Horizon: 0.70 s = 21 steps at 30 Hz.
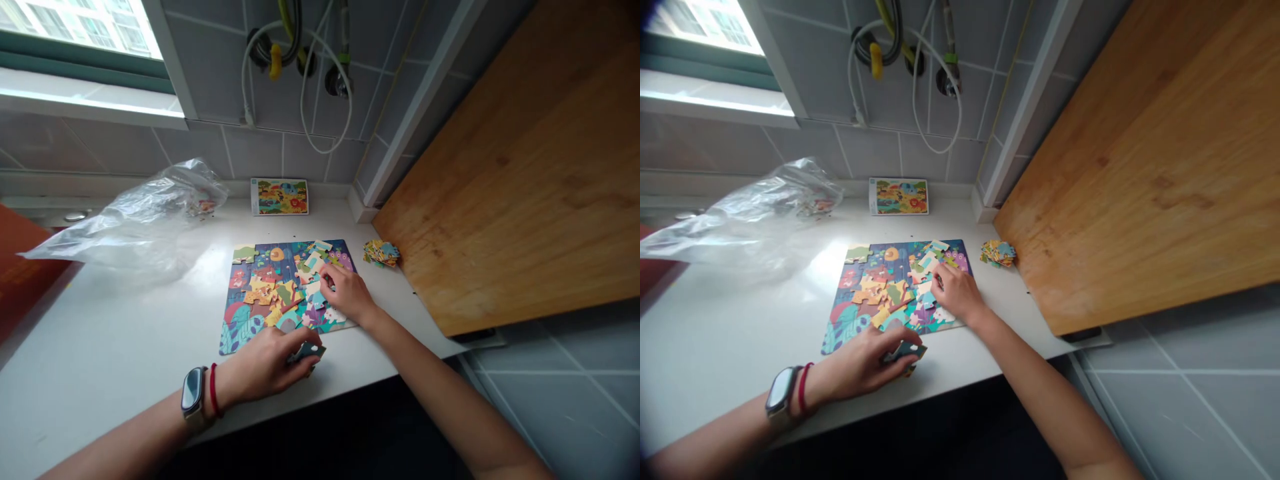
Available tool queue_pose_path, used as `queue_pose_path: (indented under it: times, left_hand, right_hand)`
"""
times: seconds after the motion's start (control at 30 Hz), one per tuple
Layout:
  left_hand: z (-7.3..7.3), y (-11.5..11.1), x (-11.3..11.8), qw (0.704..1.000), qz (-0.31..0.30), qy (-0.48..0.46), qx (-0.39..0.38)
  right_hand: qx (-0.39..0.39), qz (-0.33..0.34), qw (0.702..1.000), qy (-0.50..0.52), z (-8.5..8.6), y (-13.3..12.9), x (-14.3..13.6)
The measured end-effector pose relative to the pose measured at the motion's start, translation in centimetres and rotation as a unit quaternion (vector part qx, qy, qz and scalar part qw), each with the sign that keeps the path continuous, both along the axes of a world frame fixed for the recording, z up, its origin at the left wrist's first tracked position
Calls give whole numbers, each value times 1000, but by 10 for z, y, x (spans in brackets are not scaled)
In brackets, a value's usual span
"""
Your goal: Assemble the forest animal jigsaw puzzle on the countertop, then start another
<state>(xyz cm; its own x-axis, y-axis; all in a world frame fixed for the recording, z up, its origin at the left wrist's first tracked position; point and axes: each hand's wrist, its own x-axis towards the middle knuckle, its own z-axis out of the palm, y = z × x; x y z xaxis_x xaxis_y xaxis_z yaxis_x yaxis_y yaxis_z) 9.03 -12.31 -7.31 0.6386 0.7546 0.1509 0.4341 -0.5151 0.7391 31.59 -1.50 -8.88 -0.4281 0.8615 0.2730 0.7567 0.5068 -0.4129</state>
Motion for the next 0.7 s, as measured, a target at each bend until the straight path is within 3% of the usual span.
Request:
queue_pose_path:
  times: [0.17, 0.3, 0.43, 0.57, 0.7]
  left_hand:
    - [-6, 7, -3, 1000, 9, -7, 23]
    - [-5, 21, -16, 994, 87, -13, 61]
    - [-5, 35, -42, 976, 212, 0, 49]
    - [-10, 47, -65, 953, 297, 36, 52]
    - [-10, 53, -72, 937, 335, 86, 51]
  right_hand:
    - [14, -18, 995, 99, 0, -4, 4]
    - [63, -105, 980, 157, 3, -11, 24]
    - [106, -181, 976, 58, 15, -5, 70]
    - [8, -270, 959, -80, 43, 18, 112]
    - [-42, -278, 946, -162, 66, 38, 115]
